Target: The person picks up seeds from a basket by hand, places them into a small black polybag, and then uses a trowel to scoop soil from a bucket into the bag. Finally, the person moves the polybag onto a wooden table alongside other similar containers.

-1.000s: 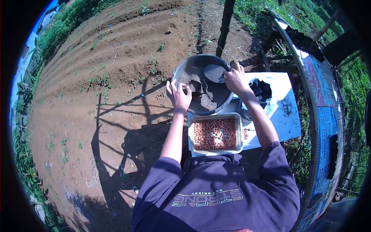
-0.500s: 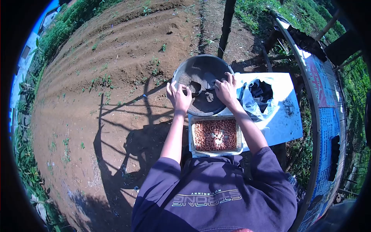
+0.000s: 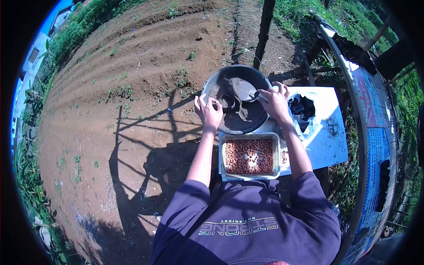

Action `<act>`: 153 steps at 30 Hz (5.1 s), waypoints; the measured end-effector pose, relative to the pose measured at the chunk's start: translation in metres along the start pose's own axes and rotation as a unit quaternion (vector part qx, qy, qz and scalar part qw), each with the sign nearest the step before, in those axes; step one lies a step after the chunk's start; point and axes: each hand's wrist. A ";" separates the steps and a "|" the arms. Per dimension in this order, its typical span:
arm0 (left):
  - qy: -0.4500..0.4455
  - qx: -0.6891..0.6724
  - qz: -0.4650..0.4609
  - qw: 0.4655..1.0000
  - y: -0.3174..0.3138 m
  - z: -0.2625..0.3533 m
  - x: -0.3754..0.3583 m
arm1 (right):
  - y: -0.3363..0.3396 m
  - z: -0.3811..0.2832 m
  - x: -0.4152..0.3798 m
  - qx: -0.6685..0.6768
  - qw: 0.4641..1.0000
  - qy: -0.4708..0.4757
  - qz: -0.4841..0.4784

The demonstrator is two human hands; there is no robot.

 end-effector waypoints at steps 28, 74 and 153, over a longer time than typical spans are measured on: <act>-0.068 -0.023 0.038 0.997 -0.002 0.000 -0.002 | 0.119 -0.024 0.005 0.002 0.984 0.103 -0.148; -0.042 -0.016 0.000 0.999 -0.003 -0.004 0.001 | -0.058 -0.033 -0.016 -0.047 0.998 -0.010 0.029; -0.035 -0.024 0.005 0.999 -0.004 -0.004 0.002 | 0.104 -0.050 -0.005 -0.057 0.989 0.117 -0.075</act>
Point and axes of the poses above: each hand's wrist, its own x-axis towards the middle knuckle, its own y-axis out of the back of the hand, z = x × y, and after that the axes turned 8 degrees about -z, right-handed
